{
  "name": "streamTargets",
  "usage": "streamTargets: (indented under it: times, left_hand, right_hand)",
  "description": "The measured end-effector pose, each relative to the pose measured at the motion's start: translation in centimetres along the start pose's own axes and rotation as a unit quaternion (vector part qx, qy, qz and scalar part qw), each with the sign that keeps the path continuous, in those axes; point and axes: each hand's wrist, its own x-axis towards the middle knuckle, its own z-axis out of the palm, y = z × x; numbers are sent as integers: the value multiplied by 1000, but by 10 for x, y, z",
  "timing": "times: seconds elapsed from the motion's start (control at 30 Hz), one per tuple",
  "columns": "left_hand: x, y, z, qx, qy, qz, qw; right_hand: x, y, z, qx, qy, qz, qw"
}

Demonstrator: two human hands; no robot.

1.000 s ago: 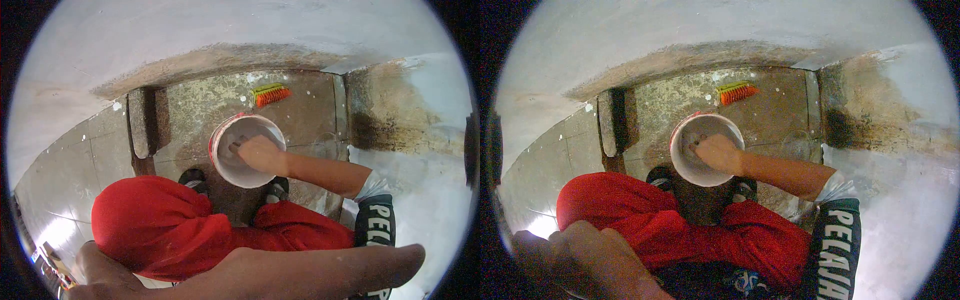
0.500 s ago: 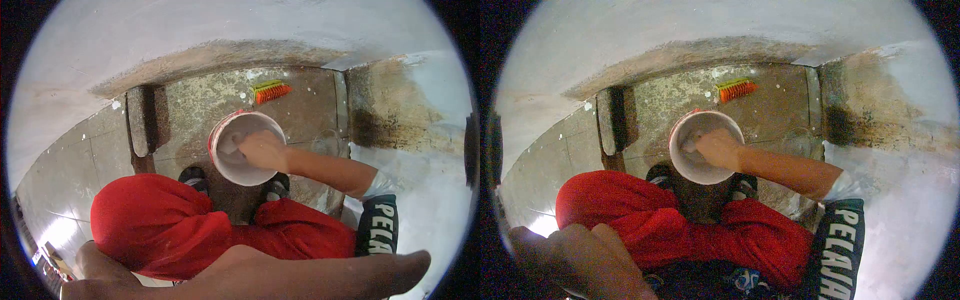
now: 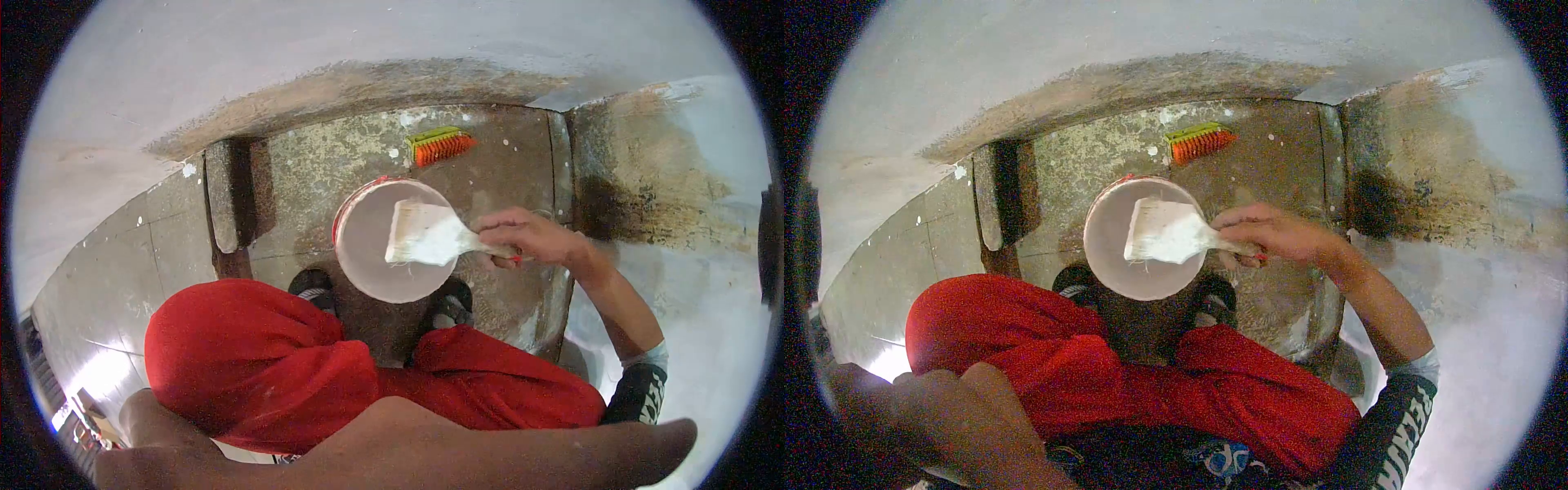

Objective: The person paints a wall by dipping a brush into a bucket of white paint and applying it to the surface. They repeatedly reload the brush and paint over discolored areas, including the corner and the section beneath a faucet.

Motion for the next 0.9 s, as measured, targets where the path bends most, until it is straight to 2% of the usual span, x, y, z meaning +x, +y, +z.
streamTargets:
  times: [0.13,0.2,0.23,0.3,0.33,0.37,0.4,0.43,0.47,0.5,0.53,0.57,0.6,0.7,0.77,0.83,0.9]
  left_hand:
    - [8,1,5,22,14,6,1000]
    - [7,14,8,55,35,24,998]
    - [5,24,11,76,48,38,995]
    - [-2,52,13,142,92,74,983]
    - [-6,63,15,186,119,89,971]
    - [-1,71,19,232,143,98,957]
    - [6,83,21,260,142,68,953]
    - [-12,72,7,459,185,157,855]
    - [-3,57,32,579,257,152,759]
    - [-2,76,38,841,140,4,523]
    - [-5,73,16,861,46,-20,506]
    - [-7,75,11,875,-8,-90,476]
    - [-10,76,8,879,-16,-88,468]
    - [-17,74,-1,866,11,-191,461]
    - [-12,73,0,851,34,-260,456]
    - [-5,71,7,852,37,-259,454]
    - [4,71,11,854,40,-259,449]
  right_hand:
    - [-17,28,-11,85,-23,-17,996]
    - [-24,42,-20,178,21,-12,984]
    - [-25,50,-29,180,27,-20,983]
    - [-22,70,-52,285,14,-92,954]
    - [-20,81,-62,292,29,-108,950]
    - [-15,92,-71,272,150,-132,942]
    - [-9,104,-81,250,267,-149,918]
    - [0,113,-89,260,279,-160,911]
    - [12,122,-96,213,379,-144,889]
    - [21,129,-104,165,473,-122,857]
    - [29,138,-111,175,480,-128,850]
    - [37,145,-117,173,503,-118,839]
    - [44,152,-124,169,524,-106,828]
    - [60,166,-147,124,527,-82,837]
    - [72,166,-160,137,547,-84,822]
    - [82,160,-167,151,565,-83,807]
    - [86,148,-172,54,621,-90,777]
